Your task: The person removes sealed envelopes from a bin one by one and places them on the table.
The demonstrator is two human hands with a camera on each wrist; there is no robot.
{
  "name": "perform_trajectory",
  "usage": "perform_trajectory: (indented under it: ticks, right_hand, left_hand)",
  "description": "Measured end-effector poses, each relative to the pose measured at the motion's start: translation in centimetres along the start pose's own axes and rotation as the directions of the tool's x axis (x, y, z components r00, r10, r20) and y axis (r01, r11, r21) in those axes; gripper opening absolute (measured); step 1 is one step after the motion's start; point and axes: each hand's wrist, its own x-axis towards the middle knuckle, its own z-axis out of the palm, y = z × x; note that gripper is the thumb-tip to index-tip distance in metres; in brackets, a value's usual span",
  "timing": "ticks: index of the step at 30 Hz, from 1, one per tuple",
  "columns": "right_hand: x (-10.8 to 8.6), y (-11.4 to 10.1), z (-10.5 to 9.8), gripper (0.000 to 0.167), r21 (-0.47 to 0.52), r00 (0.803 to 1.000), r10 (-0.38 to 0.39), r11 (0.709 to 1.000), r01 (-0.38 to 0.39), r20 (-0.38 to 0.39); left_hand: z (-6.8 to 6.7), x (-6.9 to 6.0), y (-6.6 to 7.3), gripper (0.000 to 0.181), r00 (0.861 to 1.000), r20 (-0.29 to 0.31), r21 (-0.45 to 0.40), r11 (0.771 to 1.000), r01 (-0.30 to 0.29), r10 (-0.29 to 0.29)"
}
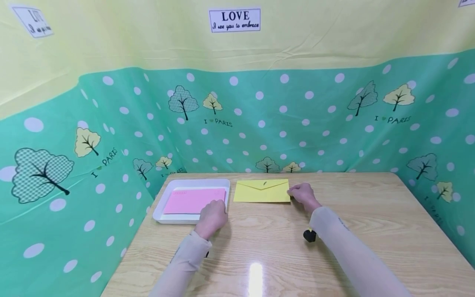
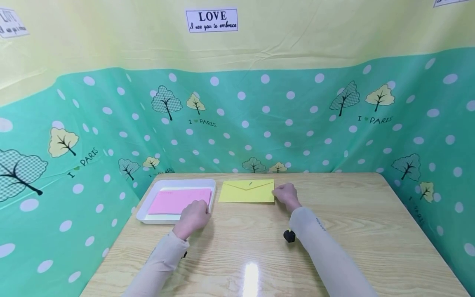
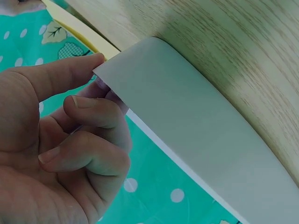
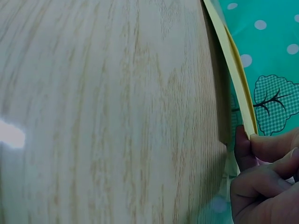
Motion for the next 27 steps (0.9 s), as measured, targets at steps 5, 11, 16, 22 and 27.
perform_trajectory:
  ticks: [5, 11, 16, 22, 27]
  right_hand:
    - [0.02, 0.09, -0.07, 0.031, 0.003, 1.000, -0.006, 1.000, 0.006, -0.006]
    - [0.26, 0.17, -0.12, 0.030, -0.010, 1.000, -0.007, 1.000, 0.007, 0.001]
    - [0.39, 0.23, 0.25, 0.031, -0.034, 1.000, 0.011, 0.999, -0.010, 0.003]
    - [0.31, 0.23, 0.29, 0.032, -0.058, 1.000, -0.005, 0.998, 0.005, -0.005]
    - [0.31, 0.11, 0.03, 0.036, -0.040, 1.000, 0.009, 0.999, -0.009, -0.003]
  left_hand:
    - [0.00, -0.09, 0.09, 0.018, 1.000, 0.007, -0.016, 1.000, 0.007, -0.007]
    - [-0.04, -0.04, 0.19, 0.018, 1.000, 0.019, -0.027, 0.999, 0.024, -0.024]
    - [0.11, -0.04, 0.03, 0.016, 0.999, 0.021, -0.033, 0.999, 0.027, -0.027]
    - [0.16, 0.10, -0.06, 0.015, 1.000, 0.017, -0.025, 1.000, 0.019, -0.018]
    - [0.11, 0.11, -0.01, 0.017, 1.000, 0.017, -0.015, 1.000, 0.011, -0.011]
